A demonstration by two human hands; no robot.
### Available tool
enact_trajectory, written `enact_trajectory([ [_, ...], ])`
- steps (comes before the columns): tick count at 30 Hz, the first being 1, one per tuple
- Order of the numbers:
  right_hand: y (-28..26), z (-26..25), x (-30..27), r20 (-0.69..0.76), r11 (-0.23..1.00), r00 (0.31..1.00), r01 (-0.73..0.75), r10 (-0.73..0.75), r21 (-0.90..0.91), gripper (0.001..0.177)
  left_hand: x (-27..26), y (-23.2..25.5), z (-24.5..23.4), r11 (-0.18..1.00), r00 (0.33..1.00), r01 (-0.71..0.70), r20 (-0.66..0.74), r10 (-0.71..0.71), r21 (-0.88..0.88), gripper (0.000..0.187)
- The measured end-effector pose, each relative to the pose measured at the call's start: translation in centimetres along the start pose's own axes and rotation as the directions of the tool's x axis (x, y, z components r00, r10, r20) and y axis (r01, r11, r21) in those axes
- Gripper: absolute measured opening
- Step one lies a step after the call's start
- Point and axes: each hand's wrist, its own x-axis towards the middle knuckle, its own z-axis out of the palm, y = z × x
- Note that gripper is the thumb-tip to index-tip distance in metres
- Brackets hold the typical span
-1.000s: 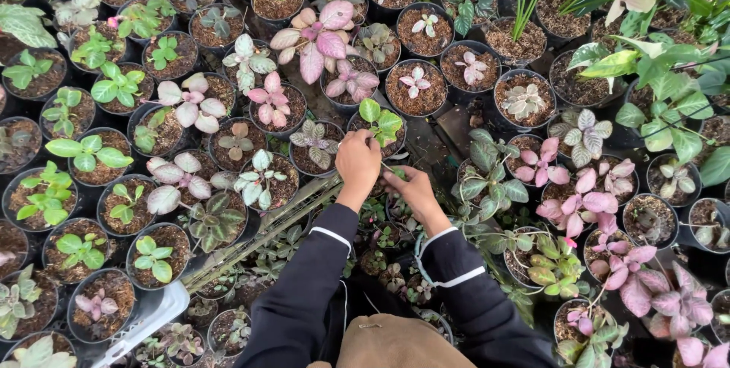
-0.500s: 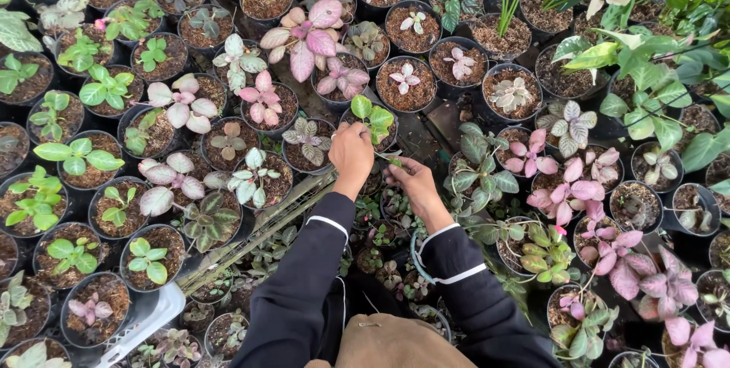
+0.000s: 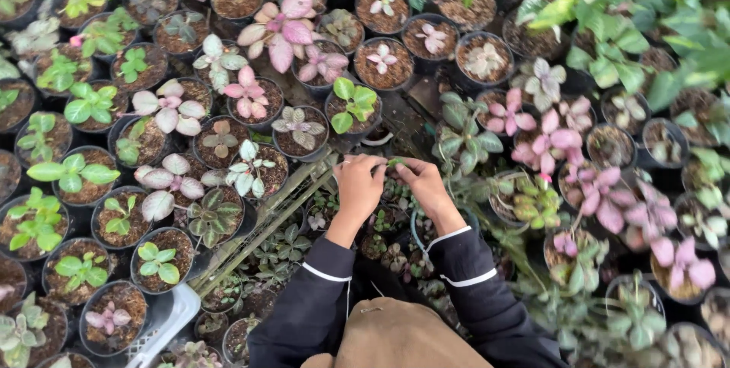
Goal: The recorder is maintaining various potted plants by pruning dead leaves and checking for pests or disease in a nursery.
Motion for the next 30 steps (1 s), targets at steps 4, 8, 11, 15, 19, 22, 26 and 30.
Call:
enact_trajectory([
  [4, 1.5, 0.1, -5.1, -0.176, 0.999, 0.984, 0.028, -0.023, 0.026, 0.027, -3.7, 1.6, -1.7, 0.997, 0.988, -0.019, 0.152, 0.030, -0.071, 0.014],
  [8, 3.4, 0.5, -10.7, -0.354, 0.990, 0.927, 0.085, -0.121, -0.115, 0.027, -7.5, 2.7, -3.5, 0.994, 0.971, -0.105, 0.218, 0.101, 0.008, 0.011],
  [11, 4.6, 0.5, -14.6, -0.430, 0.992, 0.895, 0.097, -0.120, -0.076, 0.026, -10.1, 3.5, -3.8, 0.979, 0.944, -0.199, 0.278, 0.177, 0.053, 0.009],
  [15, 5.7, -0.4, -20.6, -0.424, 0.972, 0.906, 0.098, 0.001, 0.213, 0.026, -13.7, 4.7, -3.7, 0.975, 0.899, -0.213, 0.378, 0.221, -0.064, 0.011],
  [19, 5.2, -1.7, -27.6, -0.369, 0.831, 0.929, 0.199, 0.007, 0.519, 0.026, -16.6, 6.5, -2.0, 0.933, 0.831, -0.294, 0.426, 0.357, -0.208, 0.010],
  [22, 5.0, -3.5, -31.9, -0.401, 0.784, 0.912, 0.183, 0.090, 0.593, 0.029, -18.8, 8.7, 0.4, 0.912, 0.764, -0.303, 0.501, 0.407, -0.277, 0.012],
  [26, 7.2, -6.8, -38.0, -0.543, 0.830, 0.834, 0.230, 0.100, 0.507, 0.024, -22.5, 12.3, 5.1, 0.853, 0.636, -0.384, 0.568, 0.522, -0.354, 0.012],
  [30, 10.0, -12.0, -44.8, -0.745, 0.897, 0.661, 0.271, 0.090, 0.349, 0.022, -27.9, 17.7, 10.8, 0.742, 0.517, -0.468, 0.532, 0.671, -0.480, 0.011],
])
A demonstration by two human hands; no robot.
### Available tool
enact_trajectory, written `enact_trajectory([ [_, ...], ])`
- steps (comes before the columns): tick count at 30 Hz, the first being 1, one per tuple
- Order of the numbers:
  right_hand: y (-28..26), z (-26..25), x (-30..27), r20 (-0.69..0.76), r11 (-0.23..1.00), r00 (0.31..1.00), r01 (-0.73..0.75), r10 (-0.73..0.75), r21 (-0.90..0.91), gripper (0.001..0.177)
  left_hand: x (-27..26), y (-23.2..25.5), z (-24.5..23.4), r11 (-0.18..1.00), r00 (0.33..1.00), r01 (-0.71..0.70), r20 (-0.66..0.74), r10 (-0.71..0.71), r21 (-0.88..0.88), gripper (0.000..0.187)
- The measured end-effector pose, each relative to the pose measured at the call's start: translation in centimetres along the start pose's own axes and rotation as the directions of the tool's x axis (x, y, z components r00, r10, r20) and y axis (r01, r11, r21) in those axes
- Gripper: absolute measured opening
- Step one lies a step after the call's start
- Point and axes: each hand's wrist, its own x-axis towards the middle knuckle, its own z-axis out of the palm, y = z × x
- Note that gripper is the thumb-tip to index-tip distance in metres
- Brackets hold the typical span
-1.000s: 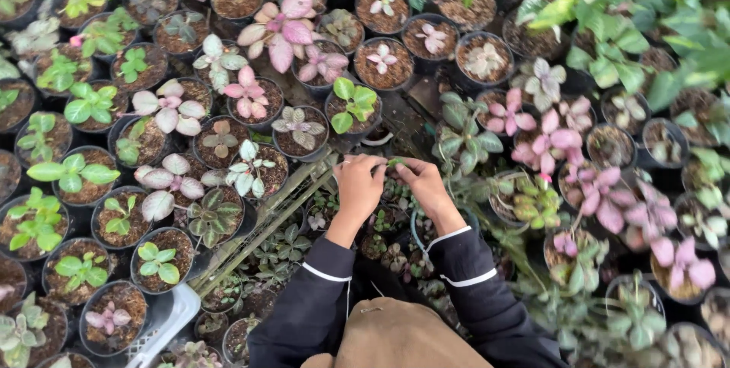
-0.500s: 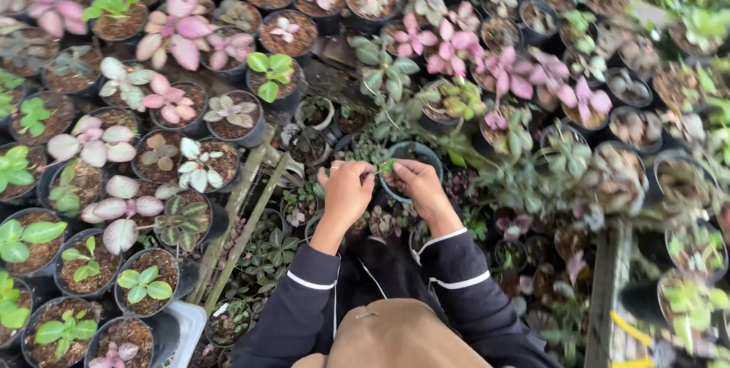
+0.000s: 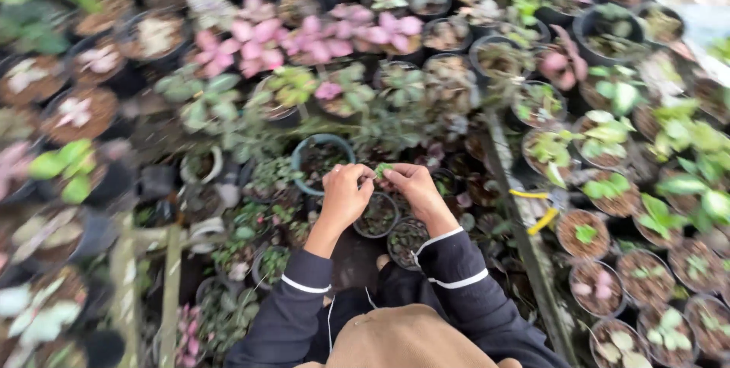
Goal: The recorder is maintaining various potted plants by pruning dead leaves and checking for pests or disease in a nursery.
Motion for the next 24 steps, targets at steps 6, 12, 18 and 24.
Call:
enact_trajectory([
  [6, -1.9, -14.6, -1.9, -0.242, 0.997, 0.969, 0.043, -0.059, -0.071, 0.021, 6.0, 7.0, 13.5, 0.998, 0.980, -0.060, 0.192, 0.055, 0.021, 0.005],
  [12, -3.8, -27.1, -2.1, -0.456, 1.000, 0.890, 0.002, 0.007, 0.019, 0.024, 10.9, 11.5, 25.9, 0.988, 0.943, -0.112, 0.303, 0.140, -0.109, 0.010],
  [18, -5.2, -41.1, 0.5, -0.612, 0.999, 0.790, 0.001, -0.027, -0.042, 0.026, 14.0, 11.3, 36.4, 0.971, 0.954, 0.046, 0.300, 0.028, -0.236, 0.014],
  [24, -8.3, -48.5, 6.4, -0.673, 0.941, 0.721, -0.086, -0.167, -0.326, 0.028, 14.8, 9.8, 40.6, 0.962, 0.927, 0.184, 0.360, -0.101, -0.202, 0.016],
])
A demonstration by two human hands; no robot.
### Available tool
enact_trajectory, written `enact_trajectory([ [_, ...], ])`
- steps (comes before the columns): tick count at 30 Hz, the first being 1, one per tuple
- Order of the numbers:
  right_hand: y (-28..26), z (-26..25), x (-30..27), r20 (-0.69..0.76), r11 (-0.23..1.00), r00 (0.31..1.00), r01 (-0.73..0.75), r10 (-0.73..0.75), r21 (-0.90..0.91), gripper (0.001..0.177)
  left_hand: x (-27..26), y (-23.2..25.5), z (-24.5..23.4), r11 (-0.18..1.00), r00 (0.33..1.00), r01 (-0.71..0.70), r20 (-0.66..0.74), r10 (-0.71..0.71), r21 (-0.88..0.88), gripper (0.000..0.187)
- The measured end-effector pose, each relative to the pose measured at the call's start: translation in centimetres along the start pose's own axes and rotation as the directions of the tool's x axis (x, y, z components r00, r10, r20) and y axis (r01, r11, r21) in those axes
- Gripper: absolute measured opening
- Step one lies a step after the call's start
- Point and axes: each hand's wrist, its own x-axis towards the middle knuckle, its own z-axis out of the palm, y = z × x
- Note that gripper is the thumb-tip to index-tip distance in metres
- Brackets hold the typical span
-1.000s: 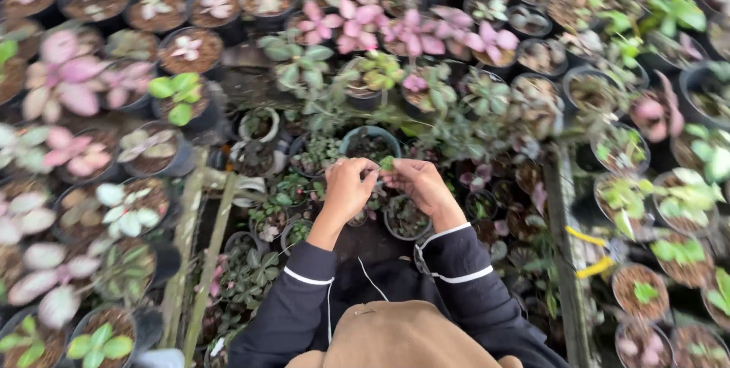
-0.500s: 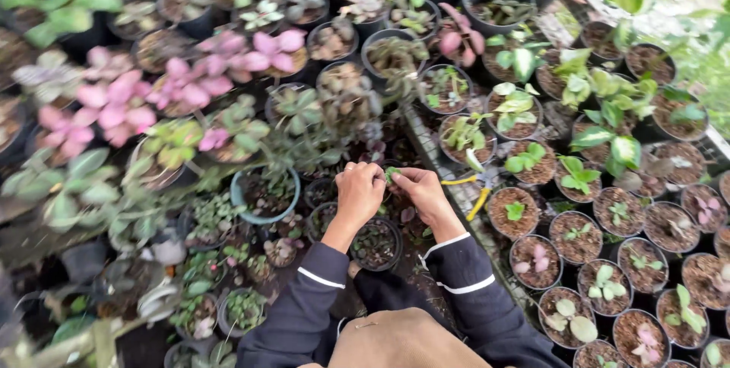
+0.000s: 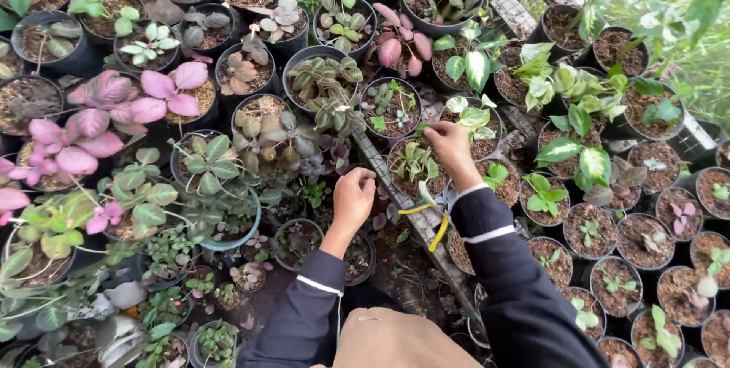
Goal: The recorder is maintaining various potted plants by pruning dead leaves and checking for pests or disease in a nursery.
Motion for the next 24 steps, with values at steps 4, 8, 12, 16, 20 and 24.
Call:
enact_trajectory([
  [4, 2.0, 2.6, 4.3, 0.072, 0.952, 0.987, 0.157, -0.143, -0.264, 0.027, 1.1, -0.6, -0.6, 0.987, 0.986, 0.162, 0.051, -0.161, -0.014, 0.019],
  [8, 4.7, 5.3, 7.3, 0.153, 0.854, 0.970, 0.238, -0.187, -0.463, 0.026, 2.1, -2.1, -0.9, 0.987, 0.987, 0.158, 0.022, -0.159, 0.019, 0.019],
  [12, 7.2, 6.4, 9.0, 0.219, 0.735, 0.945, 0.326, -0.242, -0.595, 0.024, 2.6, -3.1, -1.0, 0.987, 0.986, 0.161, -0.031, -0.161, -0.010, 0.017],
  [16, 6.1, 6.7, 8.1, 0.195, 0.739, 0.965, 0.261, -0.176, -0.621, 0.023, 2.8, -3.2, -1.4, 0.983, 0.982, 0.183, -0.049, -0.182, -0.002, 0.017],
  [20, 4.6, 6.9, 6.8, 0.150, 0.758, 0.972, 0.235, -0.181, -0.608, 0.018, 2.9, -3.1, -1.4, 0.982, 0.981, 0.187, -0.046, -0.188, -0.033, 0.017],
  [24, 3.3, 7.0, 5.7, 0.118, 0.717, 0.939, 0.325, -0.323, -0.617, 0.020, 2.5, -3.2, -1.8, 0.990, 0.986, 0.139, -0.090, -0.141, -0.027, 0.017],
])
